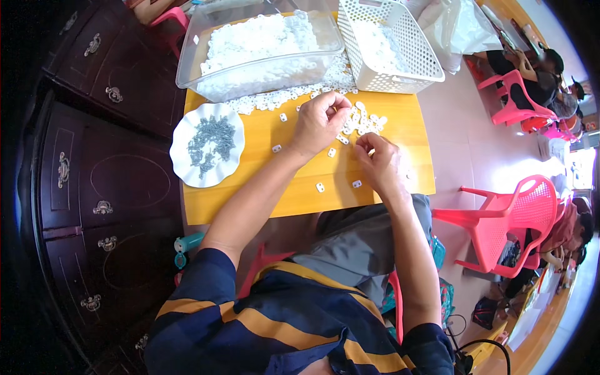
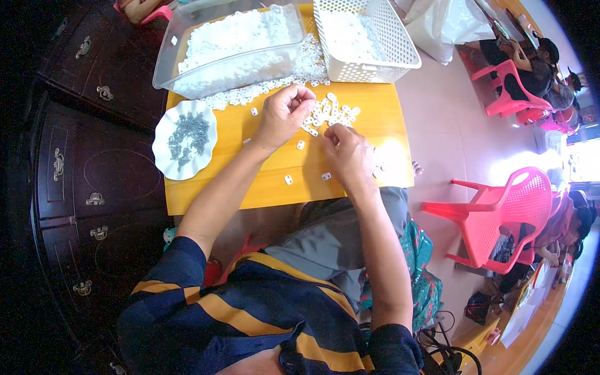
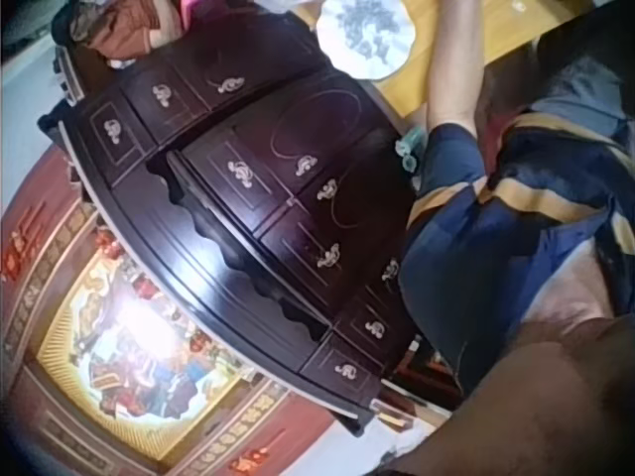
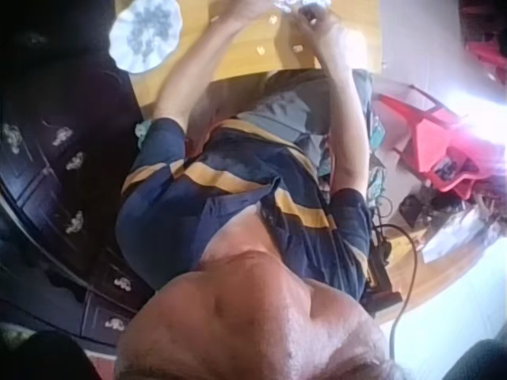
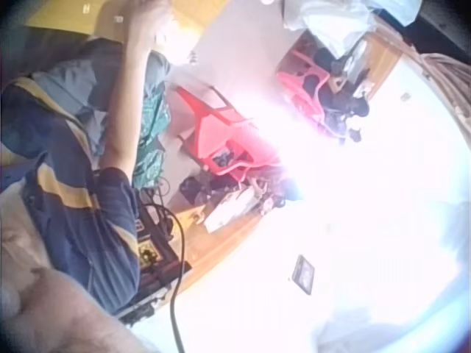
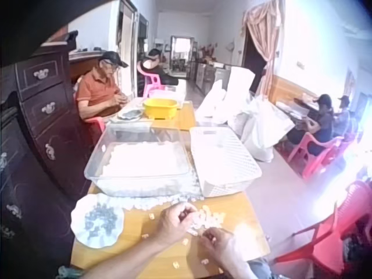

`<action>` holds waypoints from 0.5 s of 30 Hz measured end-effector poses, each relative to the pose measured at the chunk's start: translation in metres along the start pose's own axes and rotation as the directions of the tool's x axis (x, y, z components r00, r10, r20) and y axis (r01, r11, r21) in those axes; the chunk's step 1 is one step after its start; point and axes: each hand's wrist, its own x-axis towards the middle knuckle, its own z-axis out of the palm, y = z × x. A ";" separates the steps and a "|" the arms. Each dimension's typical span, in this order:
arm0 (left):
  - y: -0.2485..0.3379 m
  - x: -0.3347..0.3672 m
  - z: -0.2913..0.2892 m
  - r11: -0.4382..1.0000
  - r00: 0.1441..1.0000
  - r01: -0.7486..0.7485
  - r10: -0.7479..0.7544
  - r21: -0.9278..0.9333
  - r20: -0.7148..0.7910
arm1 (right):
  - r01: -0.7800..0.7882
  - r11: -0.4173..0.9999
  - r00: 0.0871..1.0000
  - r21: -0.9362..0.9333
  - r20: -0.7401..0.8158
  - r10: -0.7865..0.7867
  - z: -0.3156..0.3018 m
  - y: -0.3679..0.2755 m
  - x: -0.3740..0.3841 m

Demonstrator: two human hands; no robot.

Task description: The person assembles small white plastic components by hand, picking pieces from a table and fitting them together.

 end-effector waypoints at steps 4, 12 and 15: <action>-0.009 -0.002 0.000 0.998 0.994 0.067 -0.066 -0.004 0.091 | -0.018 0.999 0.999 -0.044 -0.039 0.017 -0.002 0.003 -0.004; -0.013 -0.003 -0.001 0.995 0.991 0.010 -0.024 0.104 0.134 | -0.020 1.000 0.999 0.009 -0.036 0.021 0.004 0.009 -0.007; -0.014 -0.001 0.001 0.998 0.989 0.028 -0.036 0.060 0.147 | 0.016 1.000 0.999 -0.023 -0.042 -0.017 0.008 0.008 -0.002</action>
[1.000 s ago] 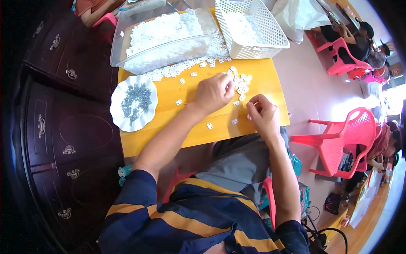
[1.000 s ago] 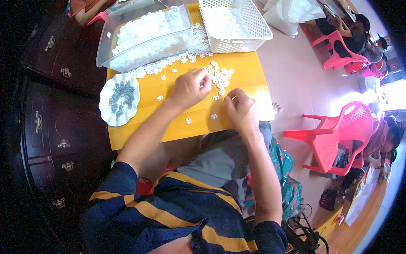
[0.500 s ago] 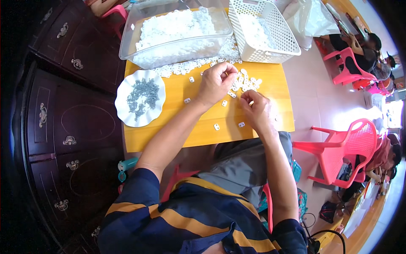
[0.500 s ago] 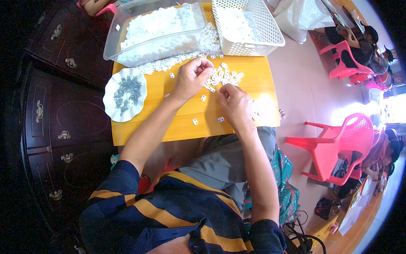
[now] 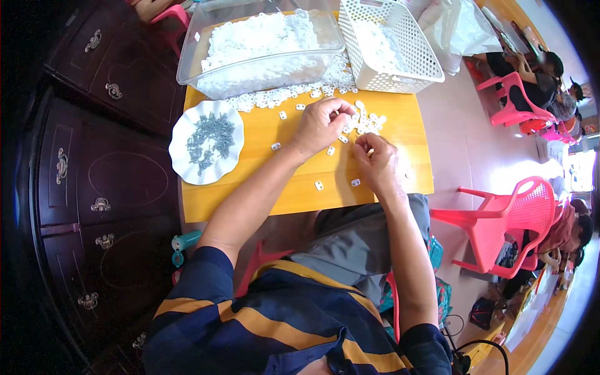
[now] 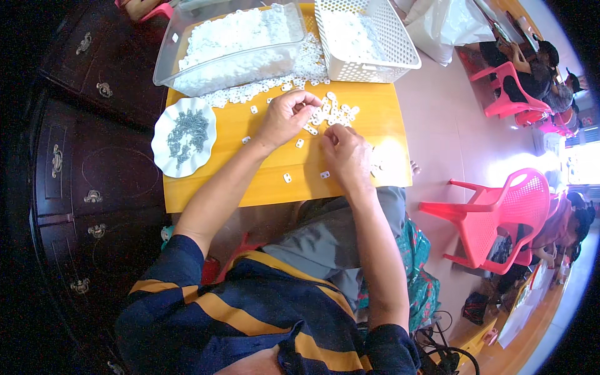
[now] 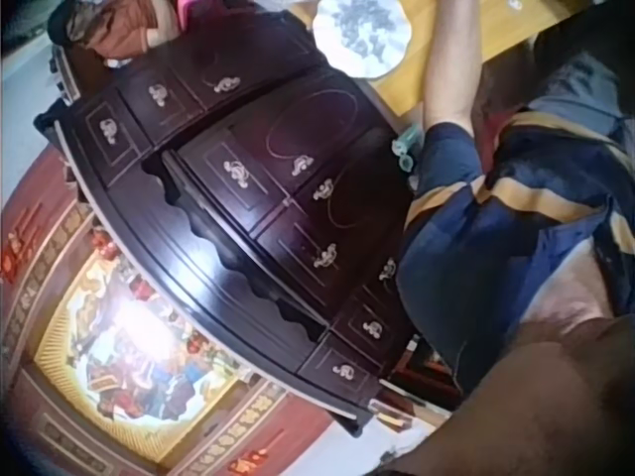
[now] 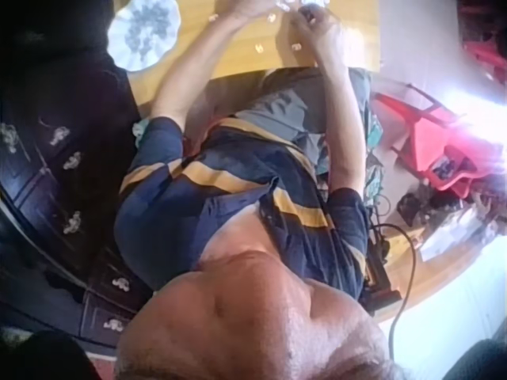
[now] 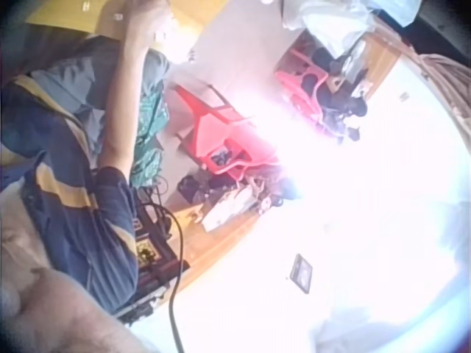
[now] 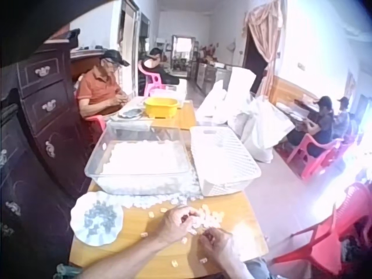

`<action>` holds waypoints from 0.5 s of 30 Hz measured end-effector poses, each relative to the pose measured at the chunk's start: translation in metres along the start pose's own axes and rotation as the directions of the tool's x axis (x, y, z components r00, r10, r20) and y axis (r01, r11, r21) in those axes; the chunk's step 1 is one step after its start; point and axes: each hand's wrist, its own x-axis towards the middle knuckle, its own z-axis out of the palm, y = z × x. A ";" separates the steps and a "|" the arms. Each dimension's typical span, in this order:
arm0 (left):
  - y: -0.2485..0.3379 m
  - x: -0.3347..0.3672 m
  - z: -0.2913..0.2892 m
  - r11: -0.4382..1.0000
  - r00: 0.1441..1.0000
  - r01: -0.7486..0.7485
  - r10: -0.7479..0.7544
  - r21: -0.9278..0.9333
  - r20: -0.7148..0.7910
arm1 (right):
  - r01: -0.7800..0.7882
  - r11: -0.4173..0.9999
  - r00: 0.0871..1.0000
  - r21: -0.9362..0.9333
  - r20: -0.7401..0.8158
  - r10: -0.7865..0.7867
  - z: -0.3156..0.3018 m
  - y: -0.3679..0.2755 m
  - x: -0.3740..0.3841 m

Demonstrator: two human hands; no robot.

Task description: The person assembles small white plastic components by hand, picking pieces from a table and fitting them together.

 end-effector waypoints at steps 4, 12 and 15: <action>0.006 -0.001 0.000 0.999 0.998 0.045 -0.046 -0.016 -0.033 | 0.023 1.000 1.000 0.008 -0.009 -0.023 0.004 -0.004 0.000; 0.007 -0.003 0.000 0.997 0.997 0.071 -0.071 -0.040 -0.006 | -0.036 0.995 0.999 -0.092 -0.008 0.035 0.002 0.000 -0.015; 0.008 -0.004 0.002 0.997 0.999 0.050 -0.050 -0.053 -0.005 | -0.015 0.995 1.000 -0.095 0.001 0.015 0.002 0.004 -0.018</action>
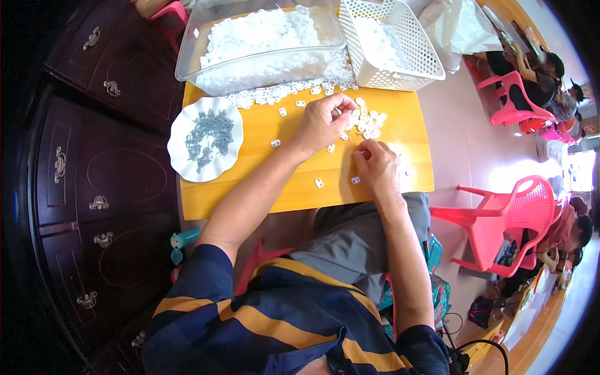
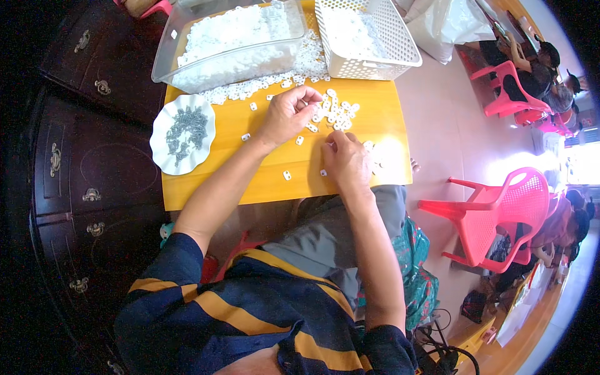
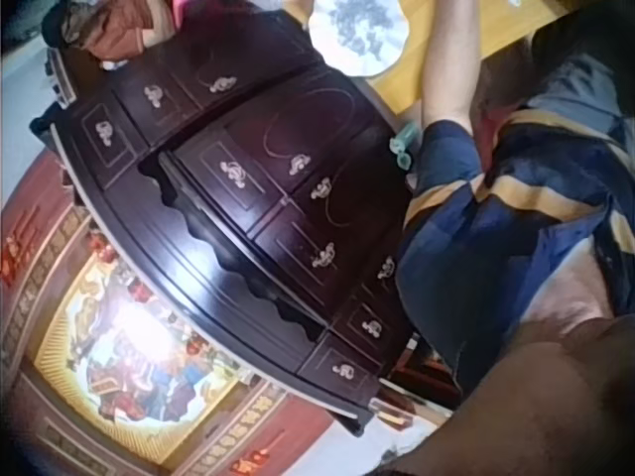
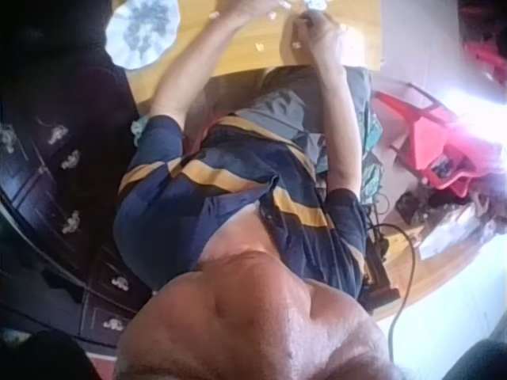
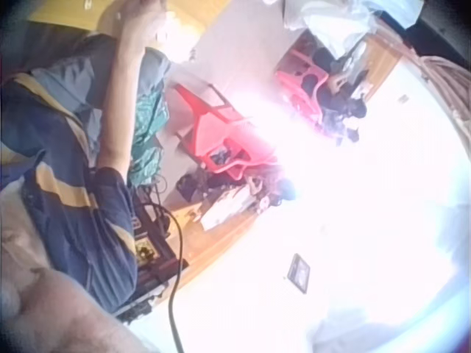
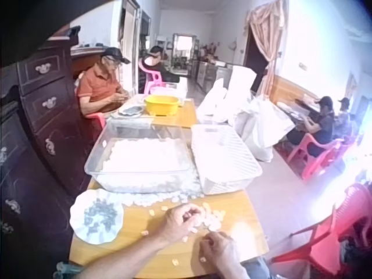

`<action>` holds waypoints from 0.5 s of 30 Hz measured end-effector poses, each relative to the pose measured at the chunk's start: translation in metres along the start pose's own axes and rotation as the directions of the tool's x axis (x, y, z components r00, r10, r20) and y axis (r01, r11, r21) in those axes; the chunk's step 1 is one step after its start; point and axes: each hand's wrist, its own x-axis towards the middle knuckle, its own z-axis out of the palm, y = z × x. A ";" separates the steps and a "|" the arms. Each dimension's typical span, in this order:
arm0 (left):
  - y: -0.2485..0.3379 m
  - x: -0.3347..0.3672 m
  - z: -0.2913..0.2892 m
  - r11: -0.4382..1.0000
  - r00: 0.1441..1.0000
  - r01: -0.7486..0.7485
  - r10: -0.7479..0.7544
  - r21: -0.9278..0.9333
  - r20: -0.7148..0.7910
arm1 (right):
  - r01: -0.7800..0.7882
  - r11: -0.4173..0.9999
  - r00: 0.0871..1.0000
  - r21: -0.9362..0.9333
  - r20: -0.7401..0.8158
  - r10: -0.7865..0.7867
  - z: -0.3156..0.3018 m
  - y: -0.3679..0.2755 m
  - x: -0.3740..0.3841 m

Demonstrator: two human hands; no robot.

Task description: The person assembles small white plastic components by hand, picking pieces from a table and fitting them together.

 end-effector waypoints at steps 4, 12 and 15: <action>0.002 0.000 0.002 1.000 1.000 -0.013 0.014 -0.006 0.006 | 0.046 0.997 0.998 -0.056 -0.028 -0.048 0.002 0.002 0.001; 0.000 -0.003 0.002 1.000 0.998 0.025 -0.024 -0.018 0.051 | -0.038 0.999 0.999 -0.016 -0.001 0.038 -0.002 -0.004 -0.001; 0.000 -0.003 0.003 1.000 0.998 0.022 -0.022 -0.003 0.057 | -0.054 0.999 0.998 -0.010 0.017 0.054 -0.003 -0.004 -0.001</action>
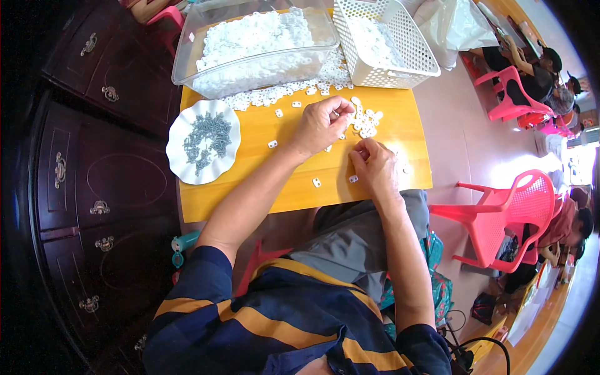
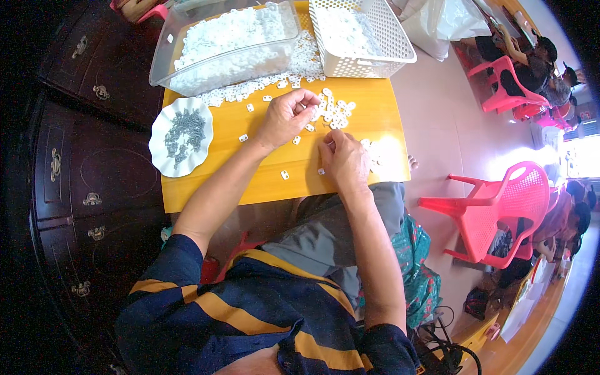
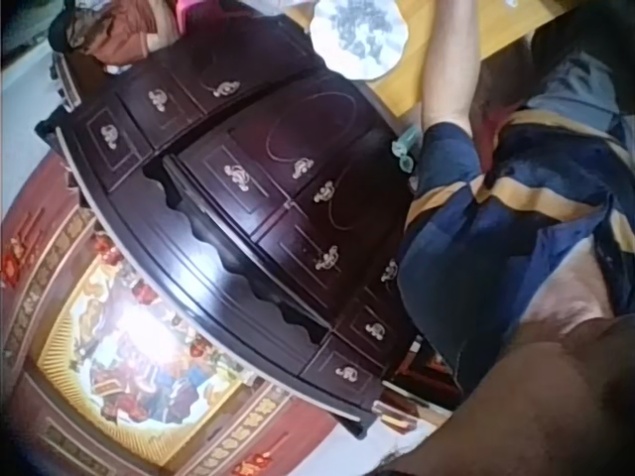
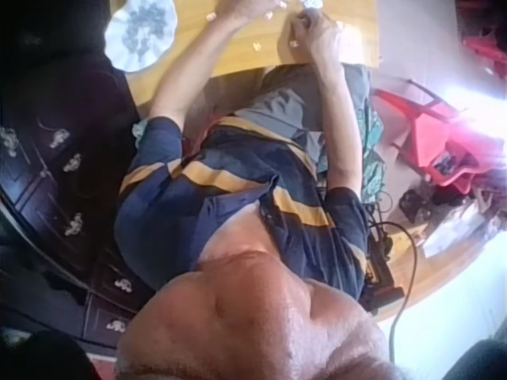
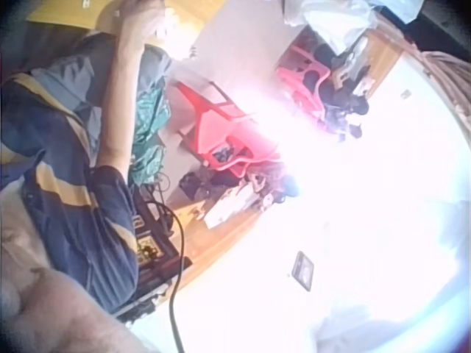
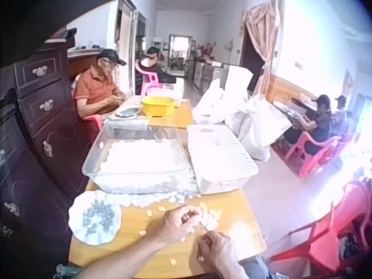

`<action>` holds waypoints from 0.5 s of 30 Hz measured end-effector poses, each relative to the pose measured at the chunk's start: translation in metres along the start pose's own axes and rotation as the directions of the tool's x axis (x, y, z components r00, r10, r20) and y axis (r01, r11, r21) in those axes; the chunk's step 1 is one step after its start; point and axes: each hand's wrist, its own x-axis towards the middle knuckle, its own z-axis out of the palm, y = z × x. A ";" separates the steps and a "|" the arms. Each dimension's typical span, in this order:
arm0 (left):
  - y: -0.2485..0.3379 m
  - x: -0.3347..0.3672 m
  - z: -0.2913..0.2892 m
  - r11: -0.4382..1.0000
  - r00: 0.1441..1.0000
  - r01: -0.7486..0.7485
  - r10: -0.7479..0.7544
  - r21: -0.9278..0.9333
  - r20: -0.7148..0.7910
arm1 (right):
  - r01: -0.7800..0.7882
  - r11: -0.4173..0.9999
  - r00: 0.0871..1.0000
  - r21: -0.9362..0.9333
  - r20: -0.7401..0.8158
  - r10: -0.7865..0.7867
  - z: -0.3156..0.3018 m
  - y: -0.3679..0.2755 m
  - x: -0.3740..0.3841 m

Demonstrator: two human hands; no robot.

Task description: The person assembles small white plastic components by hand, picking pieces from a table and fitting them together.

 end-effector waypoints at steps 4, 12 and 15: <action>0.000 0.000 0.000 1.000 1.000 -0.008 0.008 0.003 -0.002 | 0.034 0.999 0.999 -0.031 -0.001 -0.034 0.000 0.001 -0.001; 0.000 -0.001 0.000 1.000 1.000 -0.016 0.016 -0.007 -0.001 | 0.038 0.991 0.999 -0.130 -0.026 -0.042 0.001 0.004 -0.001; 0.001 -0.001 0.001 1.000 1.000 0.013 -0.012 -0.028 0.015 | 0.038 0.990 0.999 -0.136 -0.010 -0.040 0.002 0.007 -0.001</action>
